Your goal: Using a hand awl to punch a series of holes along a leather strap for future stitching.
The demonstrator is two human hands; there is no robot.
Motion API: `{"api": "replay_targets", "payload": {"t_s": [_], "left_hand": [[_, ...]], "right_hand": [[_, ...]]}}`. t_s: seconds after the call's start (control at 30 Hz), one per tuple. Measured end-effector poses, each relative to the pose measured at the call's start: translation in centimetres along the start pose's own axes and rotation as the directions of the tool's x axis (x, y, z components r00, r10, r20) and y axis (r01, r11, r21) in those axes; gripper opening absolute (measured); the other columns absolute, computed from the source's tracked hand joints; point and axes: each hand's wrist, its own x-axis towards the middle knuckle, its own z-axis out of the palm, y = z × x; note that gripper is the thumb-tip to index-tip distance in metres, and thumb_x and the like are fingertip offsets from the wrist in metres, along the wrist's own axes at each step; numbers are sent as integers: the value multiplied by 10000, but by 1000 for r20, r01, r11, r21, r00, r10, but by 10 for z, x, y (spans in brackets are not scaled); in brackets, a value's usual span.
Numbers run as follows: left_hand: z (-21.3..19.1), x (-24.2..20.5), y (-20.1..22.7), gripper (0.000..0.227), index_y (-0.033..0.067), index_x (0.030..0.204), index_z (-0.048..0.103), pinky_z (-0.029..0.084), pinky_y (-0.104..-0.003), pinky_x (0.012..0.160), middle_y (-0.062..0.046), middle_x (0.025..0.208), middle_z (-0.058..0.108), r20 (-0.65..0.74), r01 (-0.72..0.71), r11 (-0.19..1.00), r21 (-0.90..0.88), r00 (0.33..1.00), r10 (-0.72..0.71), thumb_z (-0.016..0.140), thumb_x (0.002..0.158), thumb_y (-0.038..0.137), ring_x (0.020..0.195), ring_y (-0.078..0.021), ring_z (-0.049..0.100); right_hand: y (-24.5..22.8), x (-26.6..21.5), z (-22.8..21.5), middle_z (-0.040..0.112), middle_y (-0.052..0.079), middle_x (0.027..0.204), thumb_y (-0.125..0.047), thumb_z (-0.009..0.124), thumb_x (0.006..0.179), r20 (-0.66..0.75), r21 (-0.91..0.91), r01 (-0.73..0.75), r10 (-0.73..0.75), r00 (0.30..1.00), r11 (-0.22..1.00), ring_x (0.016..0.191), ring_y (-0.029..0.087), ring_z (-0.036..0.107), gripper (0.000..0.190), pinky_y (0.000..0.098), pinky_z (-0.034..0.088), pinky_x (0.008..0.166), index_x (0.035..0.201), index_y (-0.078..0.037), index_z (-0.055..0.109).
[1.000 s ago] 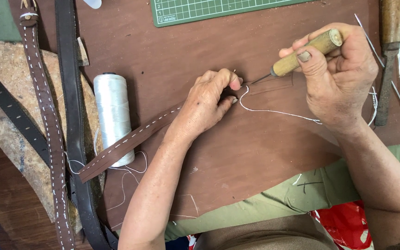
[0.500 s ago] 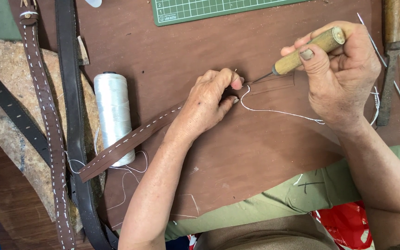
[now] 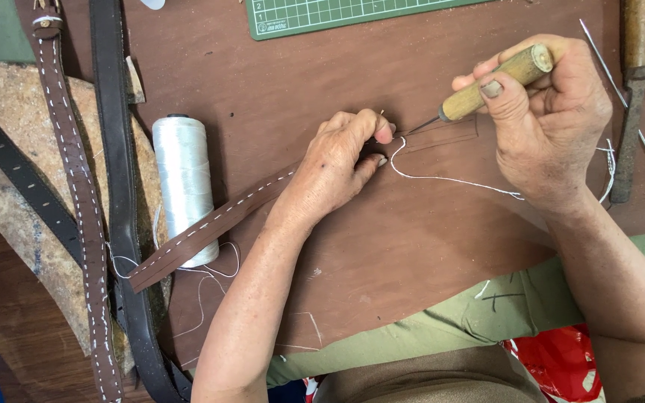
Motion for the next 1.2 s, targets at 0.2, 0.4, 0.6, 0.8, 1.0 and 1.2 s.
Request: {"api": "replay_targets", "payload": {"t_s": [0.2, 0.4, 0.6, 0.8, 1.0, 1.2], "left_hand": [[2, 0, -2, 345, 171, 1055, 470, 417, -390, 1042, 108, 1167, 621, 1, -10, 1000, 7, 1000, 10, 606, 852, -73, 1096, -187, 545], [0, 0, 1, 345, 189, 1067, 484, 429, -374, 1011, 92, 1177, 611, 12, 51, 999, -17, 999, -50, 601, 854, -56, 1132, -196, 529], [12, 1, 7, 373, 177, 1232, 522, 409, -409, 1039, 20, 1270, 649, -116, -33, 999, 0, 993, 33, 718, 920, 234, 1160, -236, 570], [46, 9, 40, 640, 130, 1498, 470, 457, -376, 1197, -19, 1505, 590, -437, -155, 985, -80, 893, 105, 794, 957, 237, 1356, -204, 639], [55, 13, 36, 573, 95, 1510, 490, 522, -374, 1140, -35, 1526, 579, -534, -267, 964, 24, 812, 238, 640, 963, 16, 1282, -221, 696], [38, 14, 45, 130, 134, 1083, 725, 519, -326, 1049, 8, 1281, 708, -563, -203, 974, -101, 819, 112, 747, 968, 190, 1146, -205, 714]], "right_hand": [[-1, -2, 1, 628, 274, 1139, 67, 593, 1215, 15, -46, 30, -29, 999, 999, 1069, 397, 767, 171, 398, 646, 859, 1199, 105, 428], [-7, -4, 4, 645, 280, 1139, 41, 639, 1138, 94, -25, 111, -109, 990, 993, 1083, 383, 755, 222, 392, 658, 884, 1238, 136, 466], [-13, 4, 7, 704, 210, 1104, 54, 762, 1056, 134, -90, 107, -94, 986, 990, 1022, 257, 737, 235, 307, 605, 888, 1189, 103, 574], [-17, 6, 3, 690, 124, 1053, -31, 772, 1027, 114, -153, 192, -176, 978, 969, 914, 195, 680, 154, 293, 547, 775, 1076, 11, 633], [-19, 1, 4, 586, 151, 1123, -123, 825, 950, 115, -235, 200, -177, 977, 951, 1020, 245, 632, 226, 357, 543, 908, 1062, -13, 662], [67, 18, -99, 596, 175, 1240, -78, 873, 1002, 91, -540, 82, -39, 995, 838, 1094, 311, 589, 441, 430, 489, 932, 1340, 15, 607]]}}
